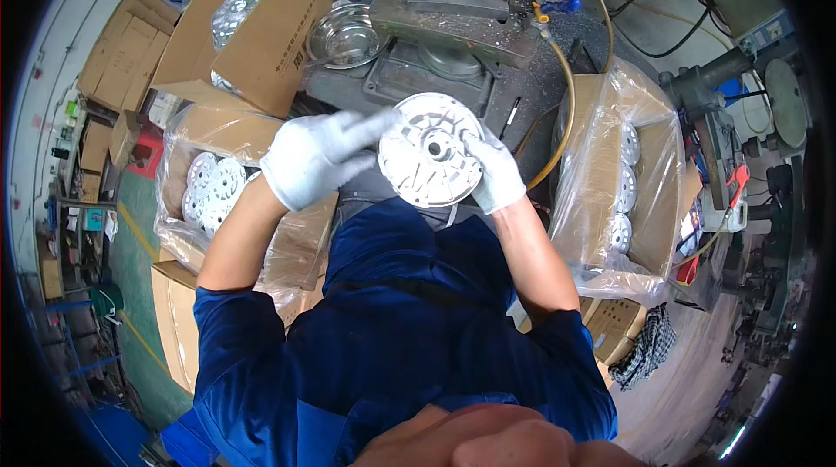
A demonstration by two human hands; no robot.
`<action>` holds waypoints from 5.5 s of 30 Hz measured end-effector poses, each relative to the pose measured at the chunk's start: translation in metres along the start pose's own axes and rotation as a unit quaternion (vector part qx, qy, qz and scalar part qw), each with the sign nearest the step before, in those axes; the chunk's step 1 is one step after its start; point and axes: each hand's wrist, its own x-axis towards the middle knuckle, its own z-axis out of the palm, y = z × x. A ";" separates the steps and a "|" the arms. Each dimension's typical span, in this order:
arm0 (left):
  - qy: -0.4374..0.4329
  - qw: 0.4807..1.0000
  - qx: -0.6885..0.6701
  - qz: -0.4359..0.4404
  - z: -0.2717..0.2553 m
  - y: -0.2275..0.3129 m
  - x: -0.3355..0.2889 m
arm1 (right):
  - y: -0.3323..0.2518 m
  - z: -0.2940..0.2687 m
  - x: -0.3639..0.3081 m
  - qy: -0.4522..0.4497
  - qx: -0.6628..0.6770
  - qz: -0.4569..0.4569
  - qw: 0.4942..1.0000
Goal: Picking circular metal parts from a box, placing them onto a machine fixture for inspection or testing, and then placing them into an output box.
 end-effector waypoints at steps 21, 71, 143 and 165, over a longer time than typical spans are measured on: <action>0.330 0.685 -0.580 -0.293 0.120 0.028 0.066 | 0.016 0.014 0.017 0.048 -0.023 -0.177 0.983; 0.030 0.925 -0.119 -0.358 0.040 -0.145 0.257 | 0.012 -0.082 -0.083 0.143 -0.104 0.024 0.984; 0.010 0.921 -0.160 -0.355 0.042 -0.153 0.259 | 0.030 -0.063 -0.068 0.074 -0.271 0.081 0.956; -0.002 0.924 -0.159 -0.347 0.045 -0.157 0.260 | 0.022 -0.057 -0.087 0.090 -0.273 0.040 0.957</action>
